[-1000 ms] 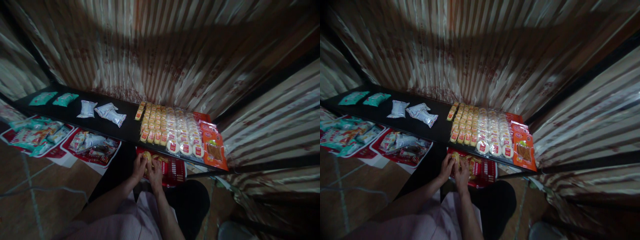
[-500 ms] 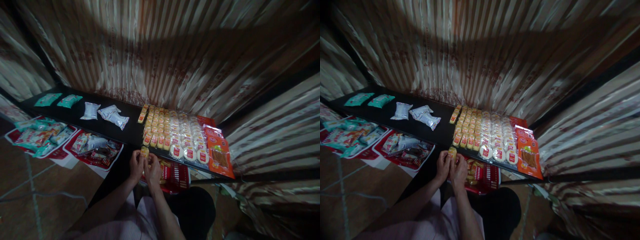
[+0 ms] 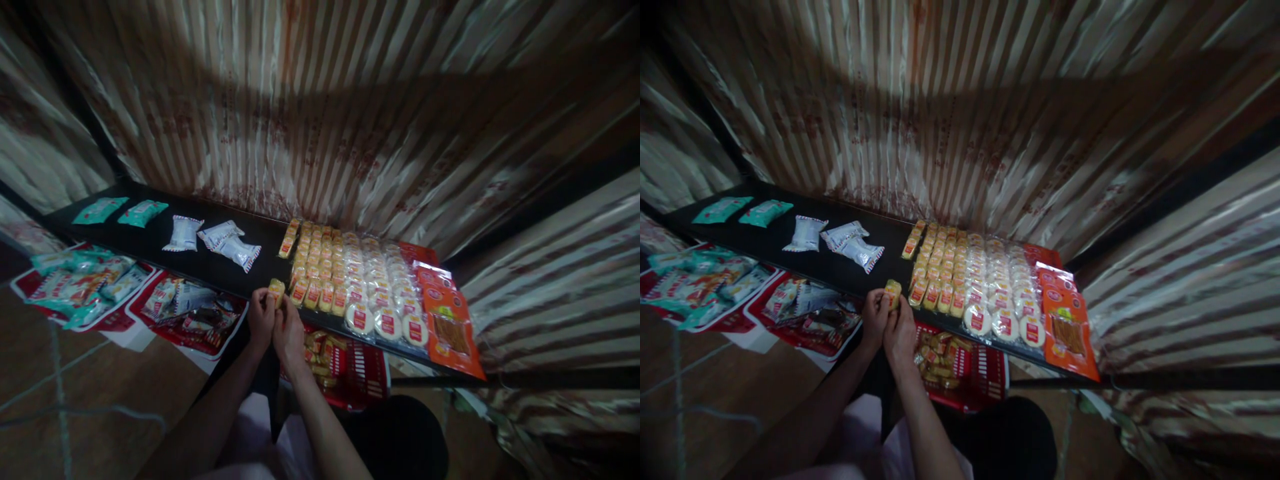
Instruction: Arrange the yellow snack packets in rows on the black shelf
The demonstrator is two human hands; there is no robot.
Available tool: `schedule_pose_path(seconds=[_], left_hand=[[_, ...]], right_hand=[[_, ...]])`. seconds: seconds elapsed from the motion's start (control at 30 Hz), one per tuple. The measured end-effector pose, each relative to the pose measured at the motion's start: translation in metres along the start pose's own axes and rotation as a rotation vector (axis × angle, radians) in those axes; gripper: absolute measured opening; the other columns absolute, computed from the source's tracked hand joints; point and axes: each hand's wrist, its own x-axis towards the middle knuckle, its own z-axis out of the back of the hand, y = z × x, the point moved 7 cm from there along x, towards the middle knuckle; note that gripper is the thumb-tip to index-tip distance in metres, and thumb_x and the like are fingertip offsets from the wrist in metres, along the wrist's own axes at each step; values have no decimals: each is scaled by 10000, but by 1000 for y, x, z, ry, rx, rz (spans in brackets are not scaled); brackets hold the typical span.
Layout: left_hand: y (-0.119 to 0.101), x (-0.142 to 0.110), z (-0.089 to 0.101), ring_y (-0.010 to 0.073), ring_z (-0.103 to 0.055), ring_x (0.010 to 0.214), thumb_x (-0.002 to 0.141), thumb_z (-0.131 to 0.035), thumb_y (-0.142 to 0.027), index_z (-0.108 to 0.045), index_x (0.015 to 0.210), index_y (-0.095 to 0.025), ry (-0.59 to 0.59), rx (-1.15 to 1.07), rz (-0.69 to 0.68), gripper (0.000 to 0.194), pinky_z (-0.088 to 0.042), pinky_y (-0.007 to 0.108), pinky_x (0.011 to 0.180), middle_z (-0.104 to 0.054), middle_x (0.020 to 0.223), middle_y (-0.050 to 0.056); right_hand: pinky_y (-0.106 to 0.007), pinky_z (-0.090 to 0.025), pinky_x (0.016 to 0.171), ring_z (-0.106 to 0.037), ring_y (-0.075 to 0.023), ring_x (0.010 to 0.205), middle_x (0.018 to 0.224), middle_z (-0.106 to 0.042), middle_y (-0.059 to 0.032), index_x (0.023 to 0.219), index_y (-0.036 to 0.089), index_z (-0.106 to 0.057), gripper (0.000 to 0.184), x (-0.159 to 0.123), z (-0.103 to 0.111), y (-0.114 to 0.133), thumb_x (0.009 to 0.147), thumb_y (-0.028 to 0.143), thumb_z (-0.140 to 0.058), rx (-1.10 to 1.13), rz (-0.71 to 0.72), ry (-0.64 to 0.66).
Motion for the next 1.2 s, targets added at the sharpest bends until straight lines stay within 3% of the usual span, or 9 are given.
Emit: schedule_pose_path(seconds=[0.47,0.77,0.93,1.2], left_hand=[[11,41,-22,171,-626,849,809,-478,-265,-561,888,-202,77,0,33,131,-488,283,780,-663,914,54],[19,66,-39,195,-621,876,780,-526,-248,-603,858,-221,113,1,12,113,-483,307,809,-672,867,50],[23,75,-46,204,-621,869,747,-572,-229,-618,815,-238,113,-44,40,82,-490,287,759,-673,827,46],[20,85,-55,183,-618,831,823,-483,-292,-600,898,-200,159,6,-51,167,-492,318,794,-667,864,50]], right_hand=[[-343,-471,914,-616,-202,1041,1142,-654,-135,1225,136,-561,463,28,-30,-17,825,200,-337,70,-39,-3],[-401,-405,993,-546,-237,1153,1227,-598,-180,1217,92,-553,496,46,-39,-16,903,378,-297,119,-83,-52],[-362,-422,976,-547,-209,1149,1190,-619,-144,1215,134,-550,480,57,-46,-10,924,396,-272,145,-9,-40],[-429,-376,1036,-508,-232,1199,1244,-578,-173,1219,111,-538,504,70,-56,-18,909,400,-264,151,-59,-65]])
